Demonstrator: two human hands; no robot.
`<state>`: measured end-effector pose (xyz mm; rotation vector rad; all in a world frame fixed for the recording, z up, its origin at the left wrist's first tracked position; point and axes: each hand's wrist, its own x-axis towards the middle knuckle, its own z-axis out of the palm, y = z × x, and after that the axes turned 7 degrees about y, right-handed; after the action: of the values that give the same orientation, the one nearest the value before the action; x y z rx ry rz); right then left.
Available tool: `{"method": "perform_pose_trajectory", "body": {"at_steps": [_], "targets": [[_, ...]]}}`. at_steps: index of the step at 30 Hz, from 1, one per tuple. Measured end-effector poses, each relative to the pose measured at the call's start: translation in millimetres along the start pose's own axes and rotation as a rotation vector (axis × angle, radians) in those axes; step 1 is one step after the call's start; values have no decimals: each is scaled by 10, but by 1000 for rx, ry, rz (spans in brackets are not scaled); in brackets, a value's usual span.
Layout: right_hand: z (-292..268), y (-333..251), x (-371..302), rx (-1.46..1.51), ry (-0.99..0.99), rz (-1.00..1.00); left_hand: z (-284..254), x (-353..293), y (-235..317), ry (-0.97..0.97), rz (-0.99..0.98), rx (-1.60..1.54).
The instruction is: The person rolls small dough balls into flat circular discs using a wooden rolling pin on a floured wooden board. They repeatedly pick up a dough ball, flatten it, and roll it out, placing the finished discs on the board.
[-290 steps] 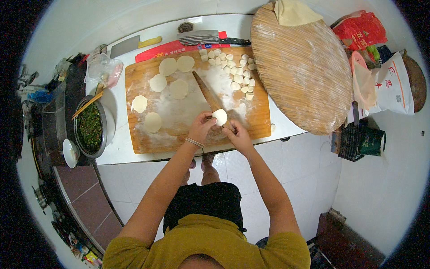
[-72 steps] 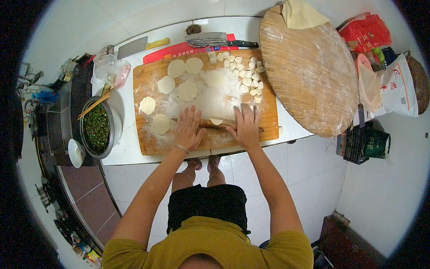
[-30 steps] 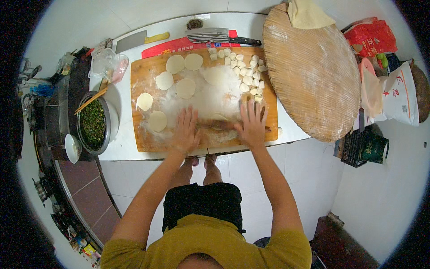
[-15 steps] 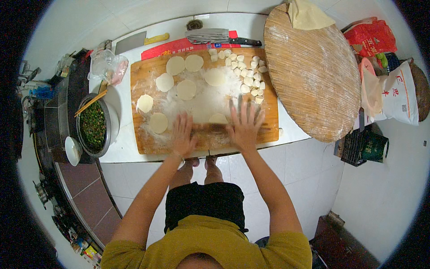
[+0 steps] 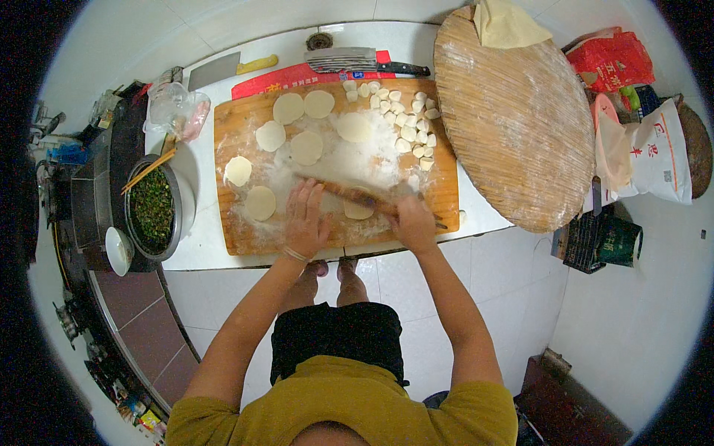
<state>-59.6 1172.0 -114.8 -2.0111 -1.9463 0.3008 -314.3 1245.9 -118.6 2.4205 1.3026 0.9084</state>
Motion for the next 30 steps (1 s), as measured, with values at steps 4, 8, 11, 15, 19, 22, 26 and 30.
{"method": "perform_pose_trajectory", "body": {"at_steps": [4, 8, 11, 15, 19, 22, 26, 30], "targets": [[-128, 51, -101, 58, 252, 189, 446, 197, 230, -145, 28, -119], [-107, 33, -302, 118, 342, 283, 692, 332, 327, -324, -158, -62], [-81, -3, -453, 160, 365, 346, 694, 490, 379, -476, -505, -130], [-16, 12, -606, 224, 399, 404, 647, 533, 243, -522, -424, -69], [-12, 21, -664, 253, 383, 484, 553, 462, 181, -385, -140, -98], [-85, 19, -665, 275, 354, 558, 409, 371, 153, -462, 55, -196], [-102, 79, -716, 275, 393, 571, 270, 286, 577, -425, -25, -356], [-150, 83, -739, 256, 420, 560, 504, 238, 822, -392, -306, -505]]}}
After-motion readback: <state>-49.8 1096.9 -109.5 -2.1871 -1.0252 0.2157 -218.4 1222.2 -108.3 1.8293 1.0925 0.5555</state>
